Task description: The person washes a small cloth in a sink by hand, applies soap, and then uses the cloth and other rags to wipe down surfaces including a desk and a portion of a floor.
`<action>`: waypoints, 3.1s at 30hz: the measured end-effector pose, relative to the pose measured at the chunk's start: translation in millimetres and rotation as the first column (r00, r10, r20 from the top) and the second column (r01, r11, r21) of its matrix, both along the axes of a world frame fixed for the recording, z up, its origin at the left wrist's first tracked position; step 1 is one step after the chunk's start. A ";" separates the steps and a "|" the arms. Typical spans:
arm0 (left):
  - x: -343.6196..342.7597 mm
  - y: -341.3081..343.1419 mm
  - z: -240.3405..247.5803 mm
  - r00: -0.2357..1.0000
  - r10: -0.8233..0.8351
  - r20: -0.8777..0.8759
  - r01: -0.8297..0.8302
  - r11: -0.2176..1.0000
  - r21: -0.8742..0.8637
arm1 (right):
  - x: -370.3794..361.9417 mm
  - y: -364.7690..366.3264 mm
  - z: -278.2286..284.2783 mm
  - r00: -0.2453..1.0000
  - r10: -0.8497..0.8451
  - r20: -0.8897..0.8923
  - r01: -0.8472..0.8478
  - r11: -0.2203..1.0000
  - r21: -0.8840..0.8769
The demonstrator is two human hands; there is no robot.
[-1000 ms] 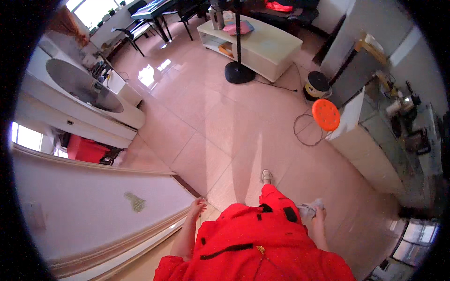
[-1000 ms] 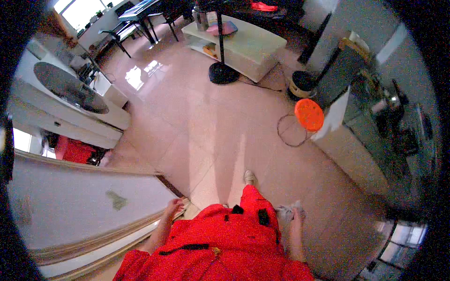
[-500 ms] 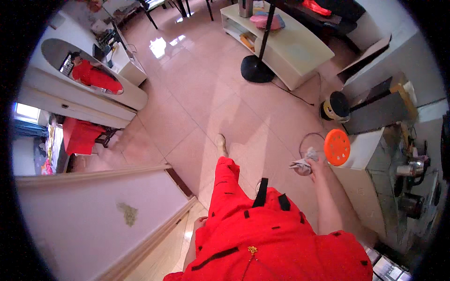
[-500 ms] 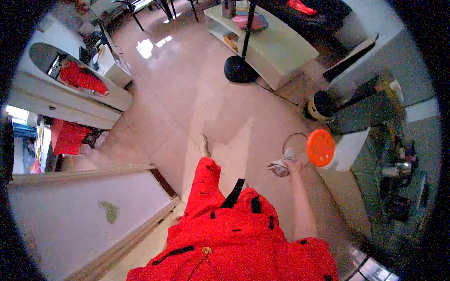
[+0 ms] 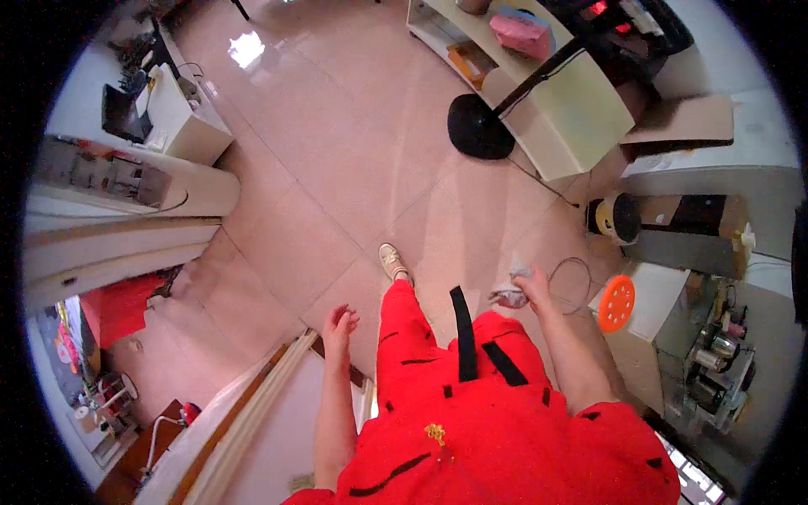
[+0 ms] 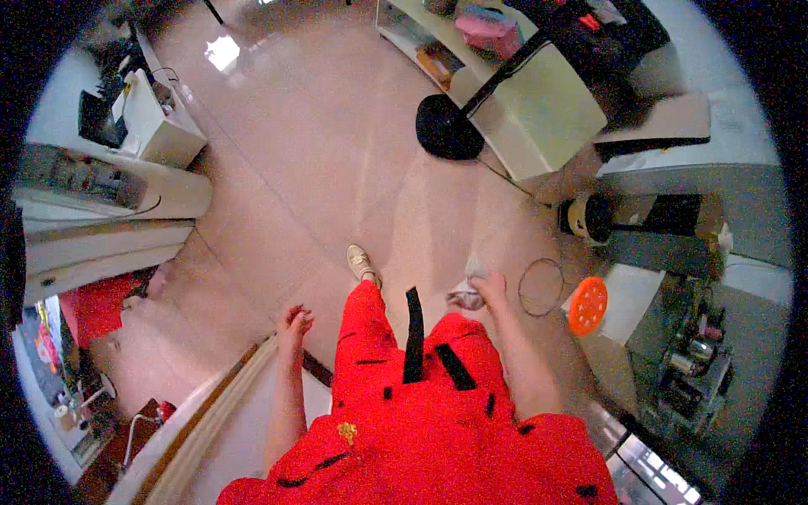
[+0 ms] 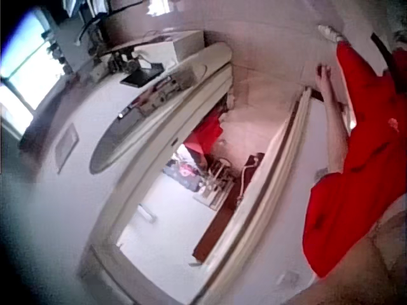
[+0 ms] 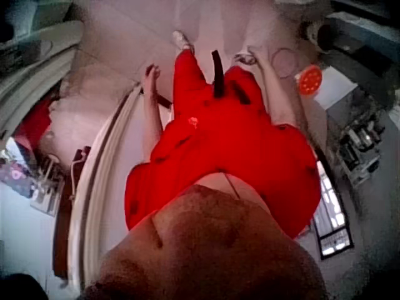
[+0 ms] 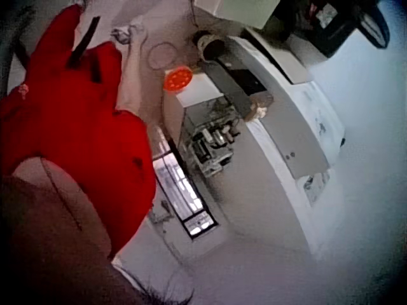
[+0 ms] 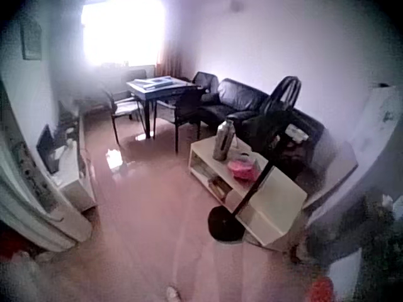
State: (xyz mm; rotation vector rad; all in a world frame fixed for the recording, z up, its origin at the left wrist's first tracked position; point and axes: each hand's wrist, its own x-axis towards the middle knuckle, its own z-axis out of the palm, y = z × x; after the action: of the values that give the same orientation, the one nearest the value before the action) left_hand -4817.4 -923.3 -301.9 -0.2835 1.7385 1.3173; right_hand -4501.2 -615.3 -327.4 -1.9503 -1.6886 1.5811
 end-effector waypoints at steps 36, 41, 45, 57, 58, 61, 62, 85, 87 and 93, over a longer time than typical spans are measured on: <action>-72.7 234.5 -203.3 0.999 0.034 -0.022 -0.036 0.995 -0.095 | -363.3 72.4 -527.4 0.610 0.552 0.569 -0.705 0.706 0.071; -73.5 240.0 -217.8 0.998 -0.058 -0.034 0.053 0.990 -0.131 | -371.2 84.7 -522.1 0.217 0.907 0.362 -0.975 0.220 0.034; -76.8 249.9 -220.0 0.999 -0.035 -0.001 0.035 0.989 -0.142 | -388.0 172.6 -513.0 0.635 0.565 0.528 -0.716 0.687 0.126; -76.1 254.7 -228.4 0.998 -0.049 0.033 0.053 0.990 -0.132 | -368.0 250.1 -513.6 0.375 0.696 0.612 -0.855 0.515 -0.062; -71.8 260.9 -228.4 0.998 -0.040 0.051 0.046 0.993 -0.108 | -346.5 246.8 -512.3 0.366 0.741 0.563 -0.828 0.535 -0.165; -57.7 256.7 -221.0 0.997 0.041 0.064 -0.030 0.987 -0.158 | -313.7 188.9 -466.0 0.535 0.672 0.512 -0.690 0.697 -0.195; -57.7 257.2 -206.8 0.998 0.034 0.059 -0.025 0.990 -0.141 | -297.8 176.2 -446.4 0.606 0.609 0.512 -0.650 0.750 -0.123; -145.5 272.4 63.7 0.938 0.195 -0.285 -0.187 0.981 0.055 | -251.0 312.2 -82.0 0.675 0.565 0.475 -0.595 0.797 -0.103; -161.0 278.2 64.9 0.928 0.223 -0.298 -0.214 0.975 0.062 | -281.1 332.9 -77.3 0.660 0.585 0.472 -0.641 0.766 -0.053; -244.0 296.8 49.7 0.929 0.258 -0.267 -0.256 0.966 0.043 | -373.9 385.4 -56.7 0.605 0.608 0.514 -0.707 0.707 -0.004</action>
State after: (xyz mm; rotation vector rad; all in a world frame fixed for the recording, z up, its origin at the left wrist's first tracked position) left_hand -5061.4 -626.6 -252.2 -0.3498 1.9744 1.6130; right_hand -4875.1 -229.9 -384.0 -1.7937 -2.9271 0.9907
